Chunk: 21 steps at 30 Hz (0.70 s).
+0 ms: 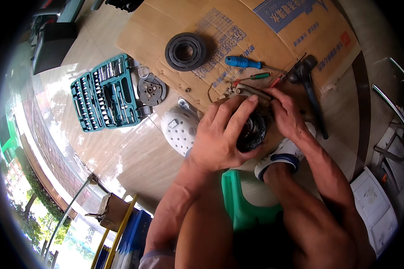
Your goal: The person prying at a snap ring inside a motor housing using a small screwdriver and then uses a mallet and a metal tool to tap the center shaft of the part.
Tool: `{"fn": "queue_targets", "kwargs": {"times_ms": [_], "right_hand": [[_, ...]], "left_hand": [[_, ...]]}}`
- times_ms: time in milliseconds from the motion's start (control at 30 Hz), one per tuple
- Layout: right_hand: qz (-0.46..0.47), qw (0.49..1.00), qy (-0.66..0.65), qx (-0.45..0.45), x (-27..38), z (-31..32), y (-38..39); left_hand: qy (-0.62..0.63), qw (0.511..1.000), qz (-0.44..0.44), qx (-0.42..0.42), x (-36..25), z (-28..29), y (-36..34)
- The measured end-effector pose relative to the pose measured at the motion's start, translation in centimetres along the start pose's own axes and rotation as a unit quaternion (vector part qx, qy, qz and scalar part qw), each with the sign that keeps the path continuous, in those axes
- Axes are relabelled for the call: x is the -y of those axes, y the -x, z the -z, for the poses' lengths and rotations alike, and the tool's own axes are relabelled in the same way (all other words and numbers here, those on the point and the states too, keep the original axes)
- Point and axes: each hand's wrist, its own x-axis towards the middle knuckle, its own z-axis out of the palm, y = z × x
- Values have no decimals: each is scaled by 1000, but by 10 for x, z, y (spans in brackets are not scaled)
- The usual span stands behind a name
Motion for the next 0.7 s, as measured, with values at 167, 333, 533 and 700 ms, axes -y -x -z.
{"fn": "queue_targets", "kwargs": {"times_ms": [167, 333, 533, 700], "right_hand": [[-25, 999, -35, -30, 19, 2, 10], [152, 988, -14, -2, 50, 12, 25], [237, 970, 26, -36, 31, -1, 20], [94, 995, -28, 5, 22, -6, -25]], "left_hand": [[152, 987, 53, -24, 16, -7, 18], [184, 979, 83, -20, 25, -15, 25], [191, 972, 134, -9, 19, -11, 15], [211, 965, 154, -34, 16, -15, 16]]}}
